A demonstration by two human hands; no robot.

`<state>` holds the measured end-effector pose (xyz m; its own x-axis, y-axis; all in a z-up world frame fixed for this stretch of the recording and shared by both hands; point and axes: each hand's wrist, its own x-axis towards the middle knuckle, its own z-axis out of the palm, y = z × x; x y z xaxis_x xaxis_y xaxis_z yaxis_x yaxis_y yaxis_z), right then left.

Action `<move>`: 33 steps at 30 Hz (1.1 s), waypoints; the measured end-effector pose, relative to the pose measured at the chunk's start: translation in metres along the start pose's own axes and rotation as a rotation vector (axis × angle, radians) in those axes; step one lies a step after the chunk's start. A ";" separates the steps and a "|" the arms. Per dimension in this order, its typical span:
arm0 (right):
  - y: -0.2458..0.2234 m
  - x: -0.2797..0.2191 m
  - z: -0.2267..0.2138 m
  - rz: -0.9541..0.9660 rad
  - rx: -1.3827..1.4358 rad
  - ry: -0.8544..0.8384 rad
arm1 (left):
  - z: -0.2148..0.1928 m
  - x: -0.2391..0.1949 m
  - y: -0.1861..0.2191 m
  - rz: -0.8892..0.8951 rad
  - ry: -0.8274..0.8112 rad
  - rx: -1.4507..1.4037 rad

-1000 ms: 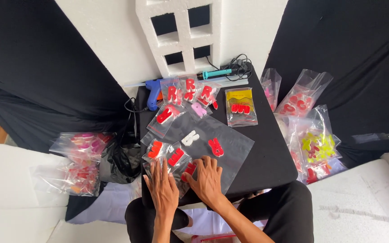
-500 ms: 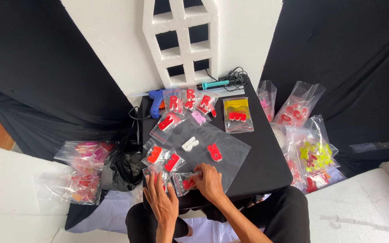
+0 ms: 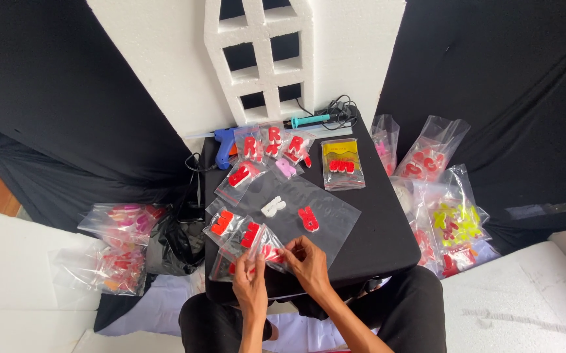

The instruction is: The person organizes and places decorative letter-shaped items and small red heart-shaped objects into small plastic bags by hand on a workspace.

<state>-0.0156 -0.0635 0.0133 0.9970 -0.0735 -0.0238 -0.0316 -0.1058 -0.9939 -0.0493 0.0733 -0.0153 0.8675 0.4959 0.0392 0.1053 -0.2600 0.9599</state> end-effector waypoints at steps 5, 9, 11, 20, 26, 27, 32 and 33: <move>0.020 -0.011 0.004 -0.019 0.054 -0.055 | 0.011 0.007 0.025 -0.082 0.001 -0.388; 0.028 -0.011 0.002 -0.044 0.074 -0.134 | 0.012 0.017 0.042 -0.245 0.032 -0.476; 0.027 -0.010 -0.002 -0.054 0.083 -0.159 | 0.013 0.022 0.039 -0.216 0.043 -0.467; -0.068 0.008 -0.036 -0.369 -0.381 -0.036 | -0.009 0.028 0.046 0.347 -0.153 0.142; -0.074 0.025 -0.051 -0.136 -0.370 -0.334 | -0.008 0.031 0.057 0.428 -0.346 0.190; -0.072 0.028 -0.053 -0.118 -0.354 -0.373 | -0.009 0.033 0.059 0.382 -0.390 0.225; -0.046 0.037 -0.058 0.010 -0.239 -0.412 | -0.007 0.034 0.066 0.578 -0.313 0.253; -0.041 0.038 -0.058 0.070 -0.102 -0.389 | -0.006 0.030 0.072 0.632 -0.110 0.316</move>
<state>0.0200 -0.1194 0.0598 0.9438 0.2945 -0.1500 -0.0880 -0.2135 -0.9730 -0.0189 0.0746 0.0566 0.8513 0.0888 0.5172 -0.3125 -0.7059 0.6356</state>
